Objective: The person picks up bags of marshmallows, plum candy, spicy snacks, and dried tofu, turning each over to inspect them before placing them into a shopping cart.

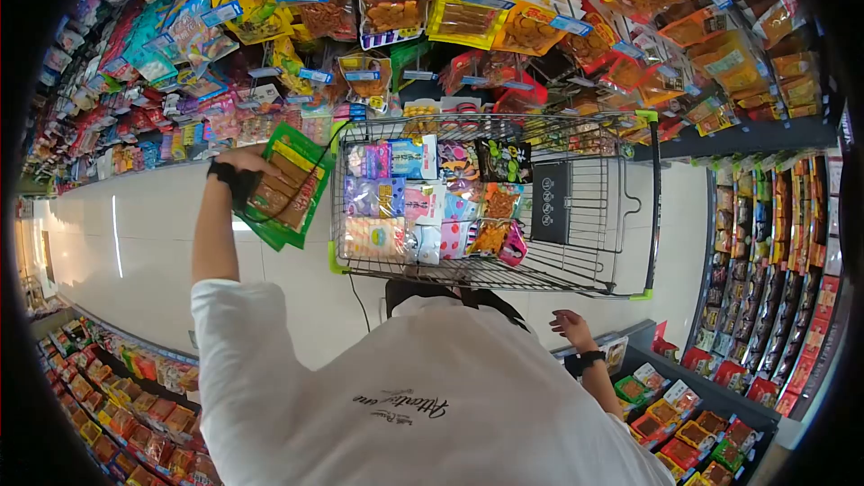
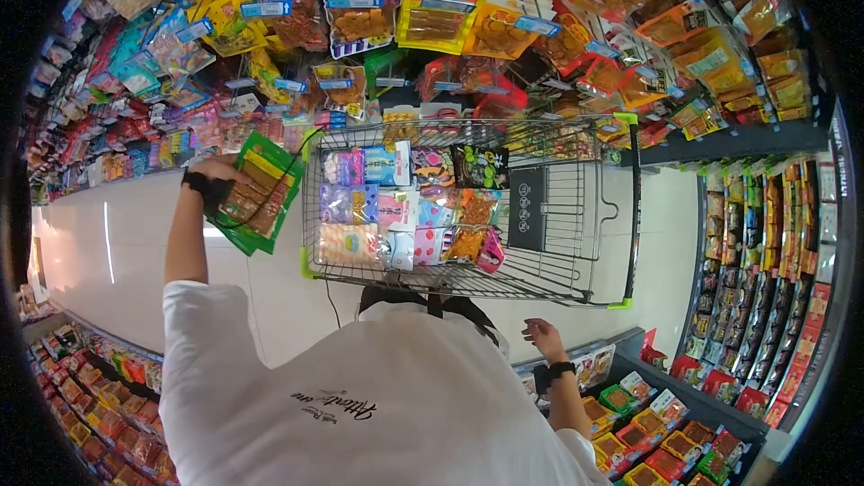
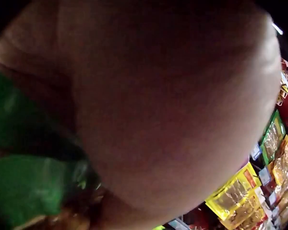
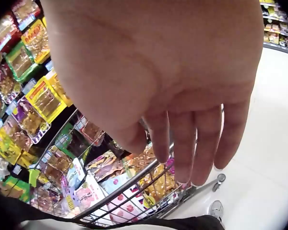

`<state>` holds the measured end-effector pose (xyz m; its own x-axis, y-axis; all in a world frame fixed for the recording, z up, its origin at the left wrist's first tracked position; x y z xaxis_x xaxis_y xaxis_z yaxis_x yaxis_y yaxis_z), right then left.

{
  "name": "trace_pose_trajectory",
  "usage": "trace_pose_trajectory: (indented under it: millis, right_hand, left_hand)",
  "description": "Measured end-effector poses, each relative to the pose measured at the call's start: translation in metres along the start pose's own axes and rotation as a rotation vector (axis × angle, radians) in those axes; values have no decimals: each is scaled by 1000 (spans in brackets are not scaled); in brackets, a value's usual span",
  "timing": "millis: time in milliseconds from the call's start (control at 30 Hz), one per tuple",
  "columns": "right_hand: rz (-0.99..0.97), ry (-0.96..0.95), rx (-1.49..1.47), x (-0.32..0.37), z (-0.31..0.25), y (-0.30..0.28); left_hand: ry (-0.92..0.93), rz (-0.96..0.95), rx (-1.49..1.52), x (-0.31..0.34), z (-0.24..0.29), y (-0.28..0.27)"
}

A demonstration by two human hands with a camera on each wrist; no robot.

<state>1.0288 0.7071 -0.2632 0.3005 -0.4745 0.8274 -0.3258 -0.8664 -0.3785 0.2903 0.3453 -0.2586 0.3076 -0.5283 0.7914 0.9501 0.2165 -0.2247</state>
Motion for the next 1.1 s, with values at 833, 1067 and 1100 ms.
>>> trace_pose_trajectory:
  millis: [833, 1067, 1100]
  right_hand:
    - [-75, -34, -60, 1, 59, 24]
    - [-42, -475, 139, 1, -30, 1]
    - [-75, -551, 179, 6, -57, 1]
  left_hand:
    - [-274, 1275, -231, 83, -131, -85]
    - [128, 1526, -378, 252, 7, 15]
    - [521, 1526, -242, 274, 32, 41]
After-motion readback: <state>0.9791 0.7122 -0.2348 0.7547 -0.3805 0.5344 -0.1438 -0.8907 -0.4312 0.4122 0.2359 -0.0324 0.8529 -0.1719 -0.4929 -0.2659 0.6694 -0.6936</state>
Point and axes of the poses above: each hand's wrist, its own x-axis away from the middle knuckle, its own y-axis out of the palm, z = x × y, the point moved 7 cm from there along -x, towards the middle knuckle, and after that the axes turned 2 degrees about x, right-handed, at the moved point
